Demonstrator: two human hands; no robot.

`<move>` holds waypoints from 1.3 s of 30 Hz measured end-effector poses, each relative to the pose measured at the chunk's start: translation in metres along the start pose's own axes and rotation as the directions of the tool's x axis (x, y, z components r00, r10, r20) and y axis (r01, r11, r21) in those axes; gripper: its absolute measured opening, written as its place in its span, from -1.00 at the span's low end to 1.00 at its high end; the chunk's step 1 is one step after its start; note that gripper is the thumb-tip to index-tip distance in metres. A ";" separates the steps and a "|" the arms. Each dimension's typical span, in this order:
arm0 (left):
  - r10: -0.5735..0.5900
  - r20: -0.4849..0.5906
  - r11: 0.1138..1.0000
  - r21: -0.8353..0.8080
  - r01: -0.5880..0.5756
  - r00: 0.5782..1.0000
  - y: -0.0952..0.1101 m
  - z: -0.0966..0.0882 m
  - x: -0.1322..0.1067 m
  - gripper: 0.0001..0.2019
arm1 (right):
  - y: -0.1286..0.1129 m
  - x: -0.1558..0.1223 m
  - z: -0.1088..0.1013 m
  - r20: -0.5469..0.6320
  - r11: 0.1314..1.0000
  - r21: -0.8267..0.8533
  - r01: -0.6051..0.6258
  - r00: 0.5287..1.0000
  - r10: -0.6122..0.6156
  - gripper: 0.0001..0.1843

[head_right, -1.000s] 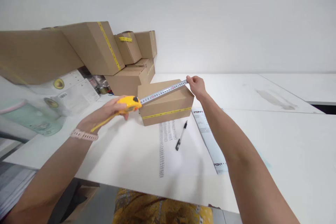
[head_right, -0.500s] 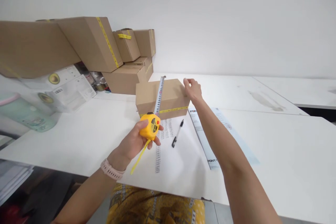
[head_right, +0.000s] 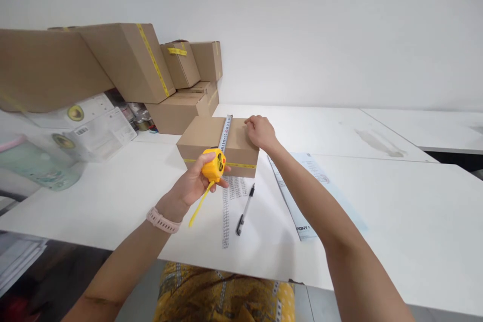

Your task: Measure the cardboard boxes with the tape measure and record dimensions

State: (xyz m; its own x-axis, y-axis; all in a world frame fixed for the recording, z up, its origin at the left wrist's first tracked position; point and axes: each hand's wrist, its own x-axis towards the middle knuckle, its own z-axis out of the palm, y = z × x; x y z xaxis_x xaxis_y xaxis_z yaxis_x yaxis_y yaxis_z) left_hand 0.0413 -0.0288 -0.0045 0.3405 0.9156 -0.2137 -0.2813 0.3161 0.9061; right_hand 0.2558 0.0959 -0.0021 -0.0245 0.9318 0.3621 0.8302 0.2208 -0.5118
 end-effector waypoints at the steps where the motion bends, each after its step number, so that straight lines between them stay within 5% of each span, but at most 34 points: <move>1: -0.015 0.001 1.000 0.012 0.015 1.000 0.004 -0.001 0.001 -0.52 | -0.003 0.011 0.003 0.054 1.000 0.012 0.006 0.999 -0.006 -0.53; 10: -0.079 -0.012 0.997 0.017 0.079 0.997 0.012 -0.005 0.001 -0.57 | -0.010 0.072 0.045 0.224 0.995 -0.091 -0.030 0.973 0.050 -0.45; 32: -0.005 0.047 1.000 -0.012 0.006 0.999 -0.006 -0.009 0.006 -0.50 | -0.010 0.071 0.057 0.185 0.983 -0.181 -0.016 0.981 0.050 -0.44; 36: 0.022 0.064 0.998 0.052 -0.025 0.998 -0.005 -0.012 0.002 -0.48 | -0.008 0.074 0.039 0.248 0.989 0.100 -0.110 0.965 0.083 -0.42; 39: 0.143 0.080 0.975 0.162 -0.154 0.987 -0.003 -0.026 -0.012 -0.46 | 0.005 0.060 0.016 0.111 0.867 0.467 -0.173 0.984 0.136 -0.37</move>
State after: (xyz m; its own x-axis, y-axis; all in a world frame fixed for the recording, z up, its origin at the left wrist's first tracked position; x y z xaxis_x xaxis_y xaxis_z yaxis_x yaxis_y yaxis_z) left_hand 0.0149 -0.0340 -0.0143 0.3677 0.9285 -0.0523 -0.1811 0.1266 0.9753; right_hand 0.2498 0.1578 0.0043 0.0272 0.9794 0.2000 0.4638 0.1649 -0.8705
